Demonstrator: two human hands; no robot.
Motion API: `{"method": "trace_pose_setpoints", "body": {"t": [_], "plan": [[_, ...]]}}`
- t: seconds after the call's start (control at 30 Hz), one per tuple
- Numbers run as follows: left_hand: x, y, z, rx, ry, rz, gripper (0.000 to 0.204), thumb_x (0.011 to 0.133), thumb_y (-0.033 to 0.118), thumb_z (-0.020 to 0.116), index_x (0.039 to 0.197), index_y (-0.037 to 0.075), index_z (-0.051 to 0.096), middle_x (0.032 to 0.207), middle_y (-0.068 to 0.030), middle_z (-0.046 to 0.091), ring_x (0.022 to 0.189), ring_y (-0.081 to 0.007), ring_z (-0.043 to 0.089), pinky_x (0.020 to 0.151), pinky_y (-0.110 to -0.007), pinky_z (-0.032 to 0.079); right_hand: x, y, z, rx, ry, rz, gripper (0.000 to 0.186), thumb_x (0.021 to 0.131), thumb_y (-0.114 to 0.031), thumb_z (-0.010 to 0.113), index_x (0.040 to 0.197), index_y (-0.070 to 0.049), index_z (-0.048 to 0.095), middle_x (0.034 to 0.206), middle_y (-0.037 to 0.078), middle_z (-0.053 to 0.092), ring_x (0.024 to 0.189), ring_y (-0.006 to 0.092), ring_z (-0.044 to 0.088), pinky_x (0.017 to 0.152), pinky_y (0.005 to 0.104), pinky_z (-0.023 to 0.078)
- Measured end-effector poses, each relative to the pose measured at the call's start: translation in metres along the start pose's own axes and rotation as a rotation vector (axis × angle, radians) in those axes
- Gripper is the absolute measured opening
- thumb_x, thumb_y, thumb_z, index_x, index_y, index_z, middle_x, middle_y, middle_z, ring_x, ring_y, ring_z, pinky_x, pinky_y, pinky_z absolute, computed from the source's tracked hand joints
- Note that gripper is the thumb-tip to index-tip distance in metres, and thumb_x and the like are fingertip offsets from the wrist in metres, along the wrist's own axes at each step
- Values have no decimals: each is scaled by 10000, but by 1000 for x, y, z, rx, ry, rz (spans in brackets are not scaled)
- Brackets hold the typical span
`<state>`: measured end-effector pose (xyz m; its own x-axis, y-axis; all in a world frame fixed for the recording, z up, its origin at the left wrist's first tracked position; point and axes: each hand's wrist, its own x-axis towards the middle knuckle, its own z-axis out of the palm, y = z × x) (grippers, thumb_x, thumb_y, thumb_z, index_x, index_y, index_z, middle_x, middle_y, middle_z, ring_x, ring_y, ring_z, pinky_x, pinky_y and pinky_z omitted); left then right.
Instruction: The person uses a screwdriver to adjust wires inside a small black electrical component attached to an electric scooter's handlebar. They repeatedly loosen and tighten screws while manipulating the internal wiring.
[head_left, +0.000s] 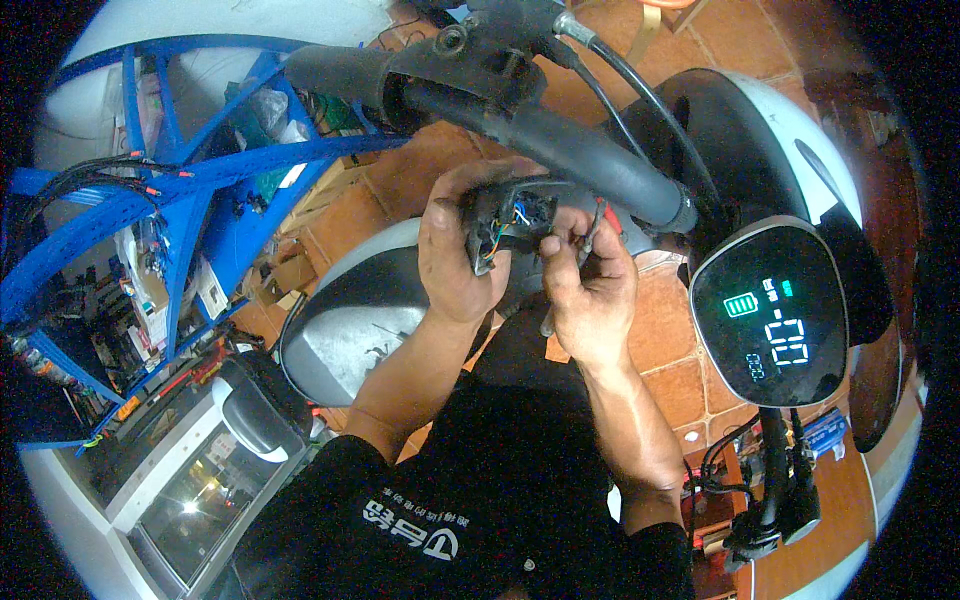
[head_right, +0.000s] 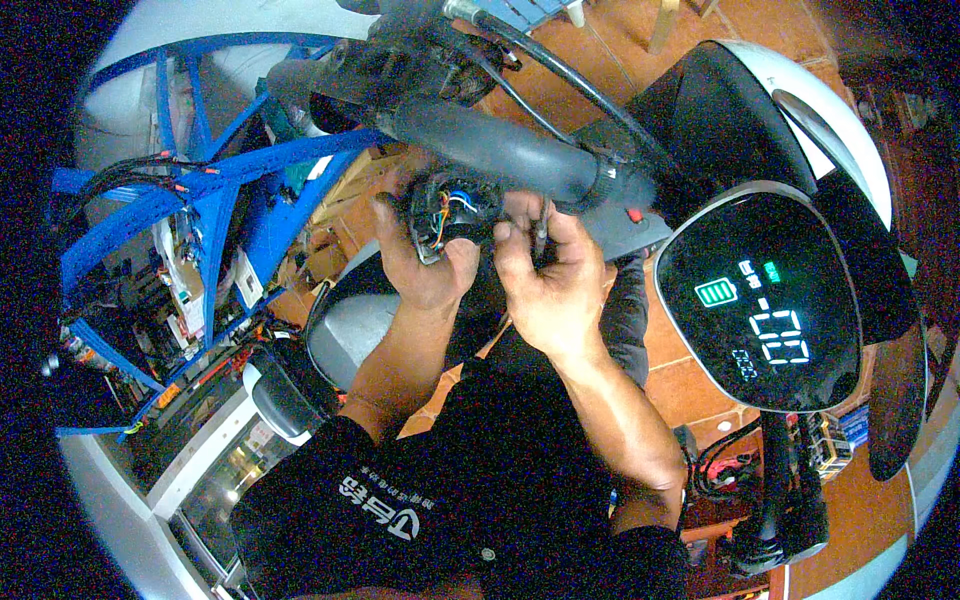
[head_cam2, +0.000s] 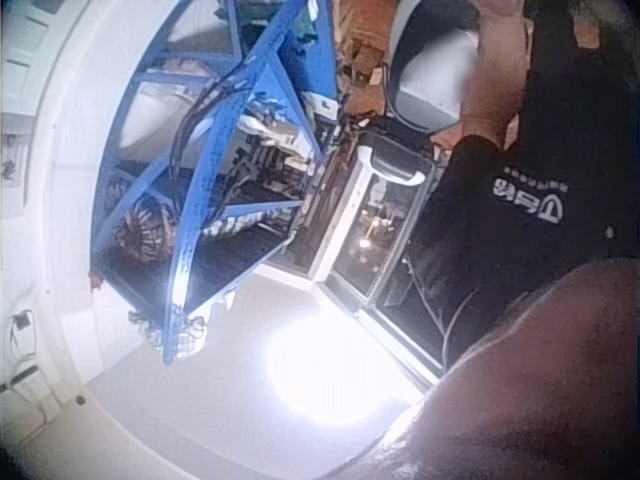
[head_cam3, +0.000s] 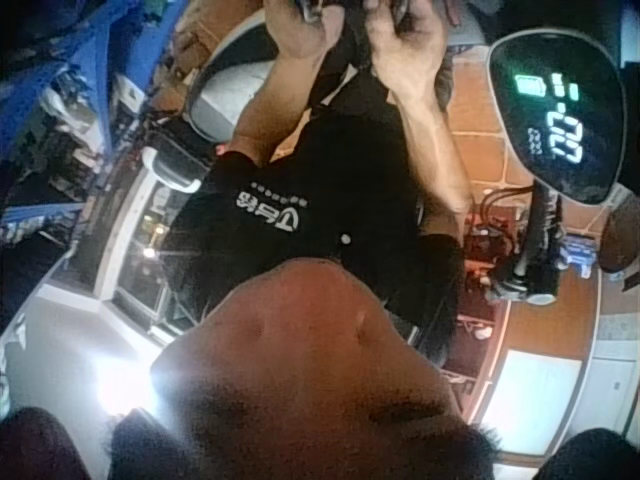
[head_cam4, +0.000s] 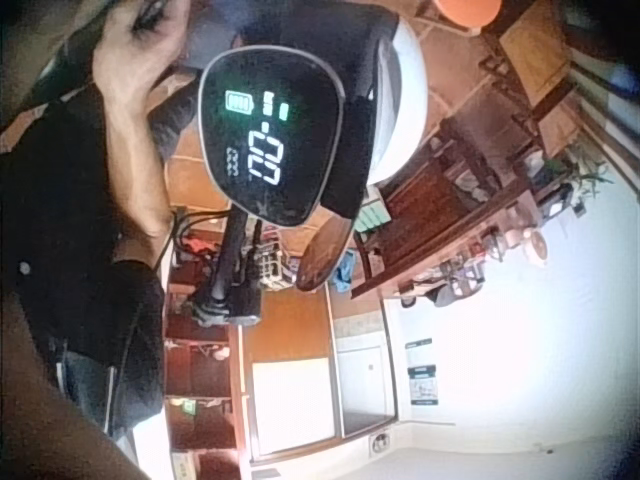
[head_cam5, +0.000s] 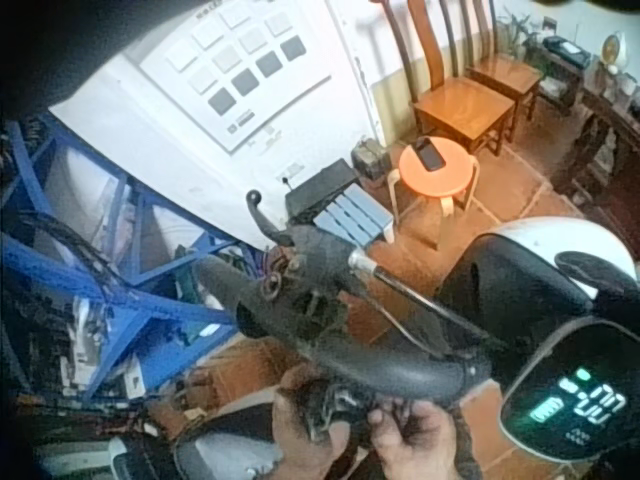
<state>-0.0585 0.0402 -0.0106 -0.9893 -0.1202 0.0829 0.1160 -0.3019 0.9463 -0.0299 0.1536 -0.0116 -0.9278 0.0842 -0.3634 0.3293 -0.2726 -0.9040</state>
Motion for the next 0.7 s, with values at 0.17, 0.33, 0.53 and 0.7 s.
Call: {"method": "trace_pose_setpoints", "body": {"t": [0.17,0.33,0.53,0.7], "plan": [[1,0,-1,3,-9,-7,556,966,426,381,1133,-85,522,1120,-227,581,1031,-293,593,925,-384,453,-1,1,-3,2,-16,-13,183,847,-30,629,1029,-16,636,815,-45,590,721,31,493,659,195,432],[1,-1,0,4,-13,-15,562,963,433,388,1117,-87,533,1107,-217,582,1021,-283,592,919,-376,450,0,-3,-5,45,1,22,189,844,-28,621,1032,-24,645,828,-47,606,734,32,503,678,198,439],[0,-3,0,24,-6,-13,569,959,441,396,1098,-90,547,1091,-204,584,1010,-270,590,911,-366,446,1,-4,-7,3,28,25,176,841,-32,621,1016,-25,646,847,-25,624,765,51,530,711,216,455],[-1,-5,0,51,8,5,575,956,448,403,1082,-92,558,1078,-194,585,1000,-260,588,904,-358,442,1,-4,-6,4,32,42,139,843,-33,620,980,-14,637,842,-17,623,762,55,534,710,223,458]]}}
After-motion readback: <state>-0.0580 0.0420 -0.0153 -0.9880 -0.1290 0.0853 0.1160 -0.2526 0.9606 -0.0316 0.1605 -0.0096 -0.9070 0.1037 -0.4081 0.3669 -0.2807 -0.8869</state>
